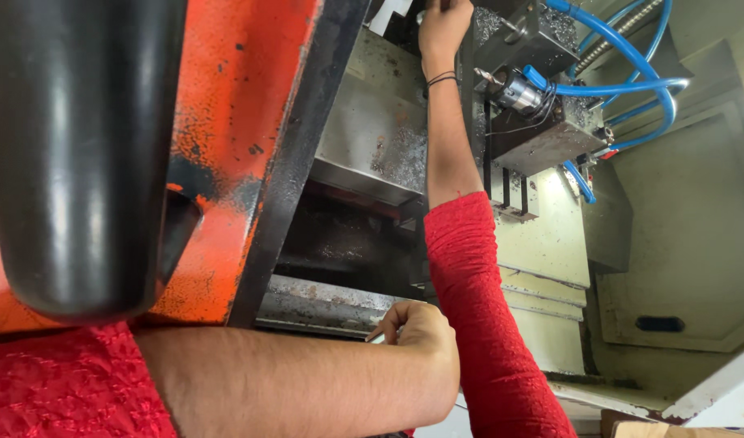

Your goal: The person repeatedly picks up small cylindrical metal parts from a cardboard box and inserts them into a machine. After each insertion, the person removes the part and places it back into the box. The cycle continues throughout the clip.

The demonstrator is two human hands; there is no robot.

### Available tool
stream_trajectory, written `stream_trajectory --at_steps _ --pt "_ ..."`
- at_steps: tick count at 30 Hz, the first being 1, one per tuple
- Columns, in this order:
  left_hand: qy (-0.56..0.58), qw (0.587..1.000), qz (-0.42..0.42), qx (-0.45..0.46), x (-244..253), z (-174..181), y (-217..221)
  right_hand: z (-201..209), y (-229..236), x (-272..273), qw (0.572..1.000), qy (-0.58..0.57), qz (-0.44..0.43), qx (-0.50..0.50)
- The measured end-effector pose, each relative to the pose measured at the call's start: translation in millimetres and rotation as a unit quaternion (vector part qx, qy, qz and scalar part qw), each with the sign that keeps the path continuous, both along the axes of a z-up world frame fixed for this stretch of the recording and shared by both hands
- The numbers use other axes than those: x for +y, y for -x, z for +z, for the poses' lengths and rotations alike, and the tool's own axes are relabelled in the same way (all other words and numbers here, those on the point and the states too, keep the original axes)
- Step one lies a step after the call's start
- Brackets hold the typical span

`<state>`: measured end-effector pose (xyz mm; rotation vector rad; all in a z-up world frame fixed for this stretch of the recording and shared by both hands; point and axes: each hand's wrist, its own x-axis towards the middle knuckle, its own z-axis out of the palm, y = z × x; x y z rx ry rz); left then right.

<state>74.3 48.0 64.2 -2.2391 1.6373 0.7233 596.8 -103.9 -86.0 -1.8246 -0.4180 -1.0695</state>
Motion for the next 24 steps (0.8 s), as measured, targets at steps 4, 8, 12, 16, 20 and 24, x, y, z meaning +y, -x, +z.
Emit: stream_trajectory --at_steps 4,8,12,16,20,24 --pt "0.004 1.000 0.002 0.001 -6.4 0.2 -0.3 1.9 5.3 2.6 1.000 -0.004 -0.027 0.011" --pt "0.004 1.000 0.002 0.003 -10.3 0.7 -2.6 0.7 6.3 8.2 0.998 -0.029 -0.040 0.045" --pt "0.004 1.000 0.012 0.007 -10.5 -0.1 -7.0 -0.8 5.5 11.8 0.998 -0.035 -0.037 0.038" --pt "0.007 1.000 0.020 0.012 -9.6 -2.8 -5.8 -3.8 5.4 11.7 0.997 -0.062 -0.006 0.052" --pt "0.010 0.999 0.030 0.010 -9.3 -2.0 -7.1 -7.1 4.3 12.5 0.997 -0.067 0.018 0.027" --pt "0.013 0.999 0.044 0.004 -6.7 -3.4 -13.5 -11.1 -2.6 6.5 0.998 -0.052 -0.003 0.037"
